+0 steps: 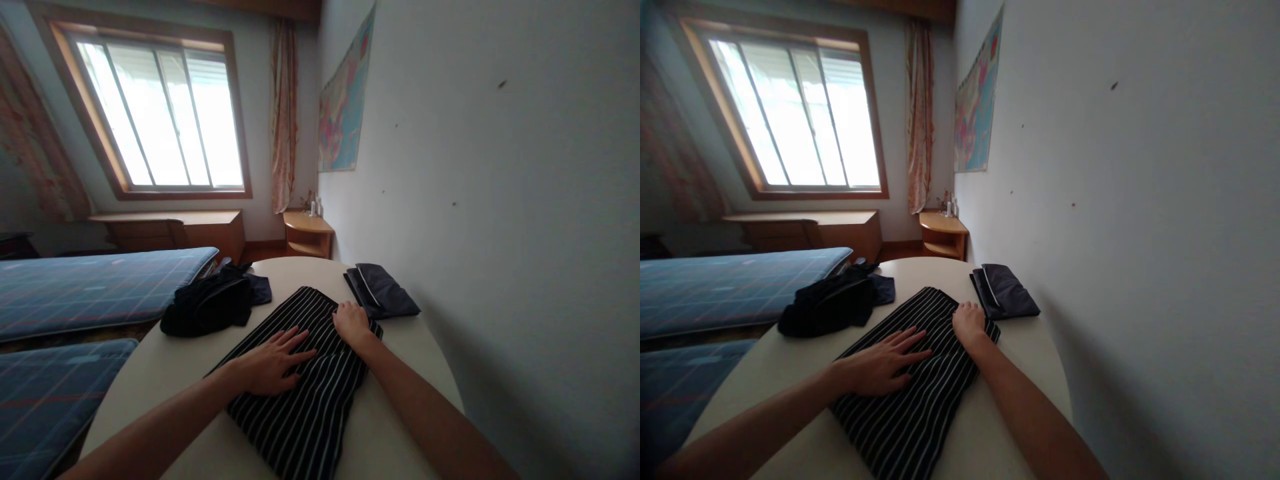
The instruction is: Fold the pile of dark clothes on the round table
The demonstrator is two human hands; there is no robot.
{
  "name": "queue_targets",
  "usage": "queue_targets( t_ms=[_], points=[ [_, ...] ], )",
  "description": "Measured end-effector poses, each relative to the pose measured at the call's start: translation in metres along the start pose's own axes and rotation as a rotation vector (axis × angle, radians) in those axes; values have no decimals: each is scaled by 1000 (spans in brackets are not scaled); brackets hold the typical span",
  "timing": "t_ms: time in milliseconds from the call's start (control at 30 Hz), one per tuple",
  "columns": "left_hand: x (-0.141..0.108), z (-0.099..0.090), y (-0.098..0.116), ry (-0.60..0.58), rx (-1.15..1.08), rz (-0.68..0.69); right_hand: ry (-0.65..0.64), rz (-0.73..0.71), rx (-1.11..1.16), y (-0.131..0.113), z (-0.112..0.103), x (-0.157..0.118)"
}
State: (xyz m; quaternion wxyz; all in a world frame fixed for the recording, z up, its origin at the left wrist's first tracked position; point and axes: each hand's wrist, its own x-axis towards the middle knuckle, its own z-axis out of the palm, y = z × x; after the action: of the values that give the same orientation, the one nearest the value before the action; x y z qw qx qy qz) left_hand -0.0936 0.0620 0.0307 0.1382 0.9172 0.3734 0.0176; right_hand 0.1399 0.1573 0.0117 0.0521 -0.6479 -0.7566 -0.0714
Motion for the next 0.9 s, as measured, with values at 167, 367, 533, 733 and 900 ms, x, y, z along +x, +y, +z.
queue_targets(
  t_ms=[167,367,533,733,900],
  points=[
    [2,20,9,220,85,-312,-42,111,-34,-5,-11,-26],
    [6,50,23,201,74,-465,107,-415,240,-29,-18,-46],
    [5,51,17,260,79,-391,-99,-521,392,-45,3,-48],
    [-4,42,-12,472,87,-591,-83,-322,366,-32,17,-49],
    [-17,39,-43,400,23,-756,-118,-181,332,-28,20,-52]
  ],
)
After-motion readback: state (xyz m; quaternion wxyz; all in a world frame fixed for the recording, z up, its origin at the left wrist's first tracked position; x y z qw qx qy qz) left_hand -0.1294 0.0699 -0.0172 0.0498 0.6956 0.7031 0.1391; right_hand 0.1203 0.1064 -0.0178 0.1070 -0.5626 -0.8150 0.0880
